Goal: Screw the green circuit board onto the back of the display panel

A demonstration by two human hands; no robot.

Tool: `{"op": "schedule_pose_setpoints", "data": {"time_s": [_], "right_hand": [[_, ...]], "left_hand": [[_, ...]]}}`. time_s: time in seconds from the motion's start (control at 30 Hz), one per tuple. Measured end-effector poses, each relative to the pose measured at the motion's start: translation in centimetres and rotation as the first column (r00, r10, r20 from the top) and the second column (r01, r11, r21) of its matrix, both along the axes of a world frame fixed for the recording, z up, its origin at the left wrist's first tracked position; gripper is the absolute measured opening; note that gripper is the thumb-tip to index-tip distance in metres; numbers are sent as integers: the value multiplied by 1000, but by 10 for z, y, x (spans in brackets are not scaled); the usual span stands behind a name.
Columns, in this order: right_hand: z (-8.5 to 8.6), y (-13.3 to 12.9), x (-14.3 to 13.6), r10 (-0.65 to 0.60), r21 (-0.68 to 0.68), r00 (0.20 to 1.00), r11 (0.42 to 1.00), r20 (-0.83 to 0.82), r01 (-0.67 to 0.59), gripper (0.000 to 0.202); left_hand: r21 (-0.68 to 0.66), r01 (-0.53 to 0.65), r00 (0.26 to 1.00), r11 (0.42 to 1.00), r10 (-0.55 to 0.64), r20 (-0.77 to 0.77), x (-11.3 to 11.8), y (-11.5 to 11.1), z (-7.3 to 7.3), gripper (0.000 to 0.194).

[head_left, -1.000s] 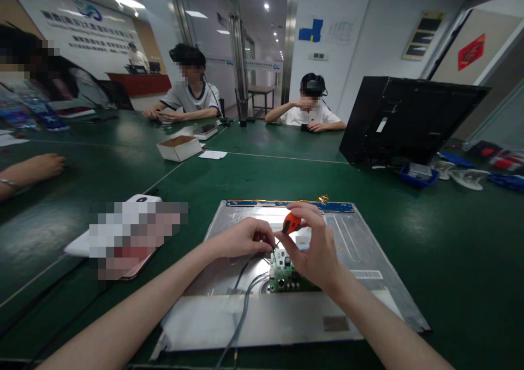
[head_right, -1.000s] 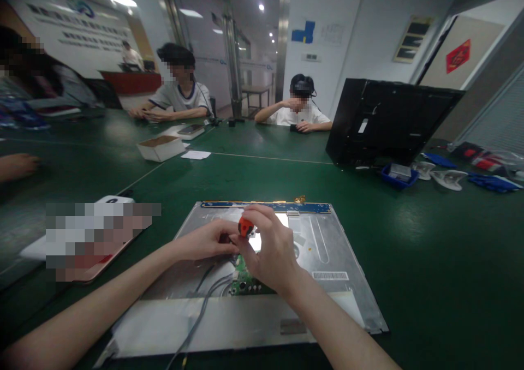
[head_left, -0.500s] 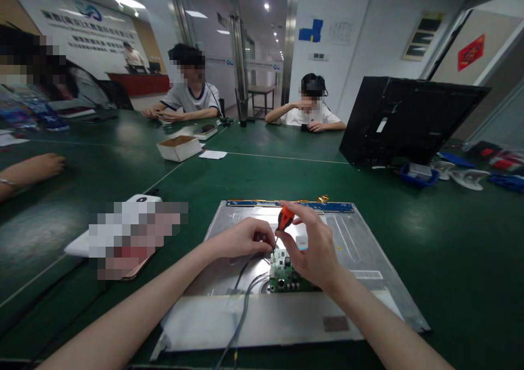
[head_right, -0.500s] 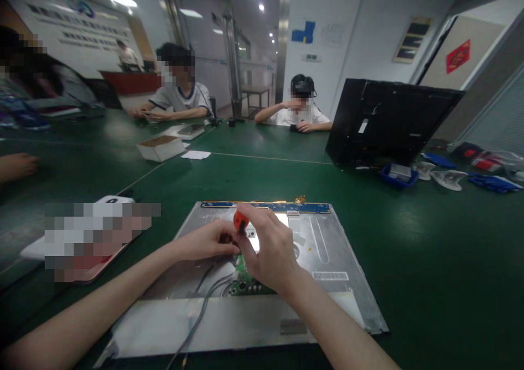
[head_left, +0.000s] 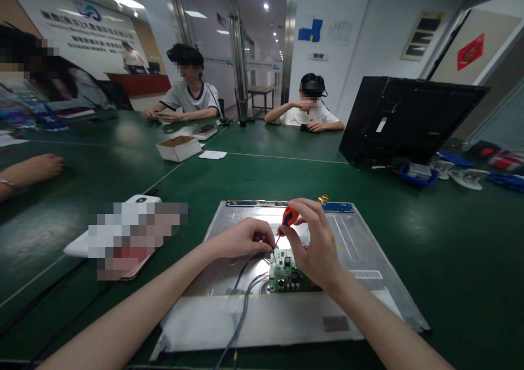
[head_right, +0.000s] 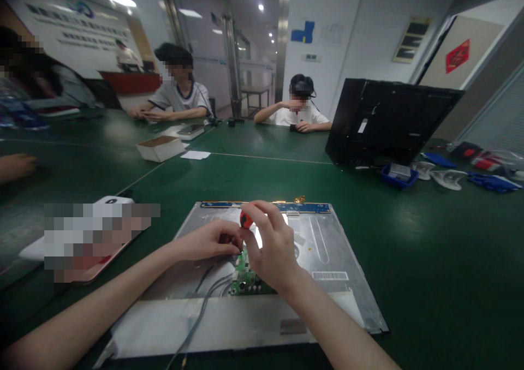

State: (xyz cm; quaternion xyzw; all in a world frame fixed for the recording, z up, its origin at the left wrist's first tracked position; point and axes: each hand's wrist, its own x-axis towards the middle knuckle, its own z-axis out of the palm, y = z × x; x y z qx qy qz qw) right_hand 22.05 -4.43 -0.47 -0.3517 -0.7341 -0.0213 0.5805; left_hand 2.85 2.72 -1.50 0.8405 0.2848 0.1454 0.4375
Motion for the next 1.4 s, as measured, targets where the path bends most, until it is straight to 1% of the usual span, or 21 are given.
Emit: {"op": "schedule_pose_setpoints", "data": {"time_s": [0.13,0.23,0.33,0.47,0.57,0.73,0.8,0.87,0.97,1.03,1.1,1.17,1.27,1.4], "right_hand": [[0,-1,1,90,-16,995,996,36,-90,57],[1,-1,0,123,24,992,992,37,-124,53],[-1,-1,-1,113,69,993,991,-16,-112,47],[-4,0,-3,104,56,991,993,-78,-100,44],[-3,0,-2,109,51,993,993,-51,-107,44],[0,0,0,1,39,1000,999,-15,0,39],[1,-1,1,-20,24,1000,999,-6,20,40],[2,-2,1,4,5,1000,1000,10,-4,43],[2,-3,0,90,0,996,996,16,-90,45],[2,-3,-1,136,32,991,990,-18,-135,45],[1,-2,-3,153,69,986,987,-71,-148,46],[-1,-2,-3,156,79,982,986,-104,-148,46],[-2,-2,-3,150,58,984,988,-96,-145,46],[-1,-3,-1,86,32,995,996,-56,-84,44]], "left_hand": [[-3,2,1000,1000,-2,9,1,-1,2,6],[-6,0,1000,1000,0,16,1,-1,2,5],[-8,4,1000,1000,-4,20,1,-1,2,6],[-16,7,1000,1000,-7,9,0,-1,3,5],[-8,8,1000,1000,-8,-1,0,-1,3,5],[-12,4,1000,1000,-4,7,1,-1,2,5],[-12,-4,1000,1000,4,12,1,-2,2,5],[-13,-2,1000,1000,2,20,1,-2,2,4],[-5,1,1000,1000,-1,26,1,-2,2,4],[0,5,1000,1000,-5,20,0,-1,2,5],[-4,9,1000,1000,-9,17,0,-1,2,6],[-11,11,1000,1000,-11,18,0,-1,2,6],[-21,13,1000,1000,-12,16,0,-1,2,6],[-33,7,1000,999,-7,14,0,-1,2,6]]}}
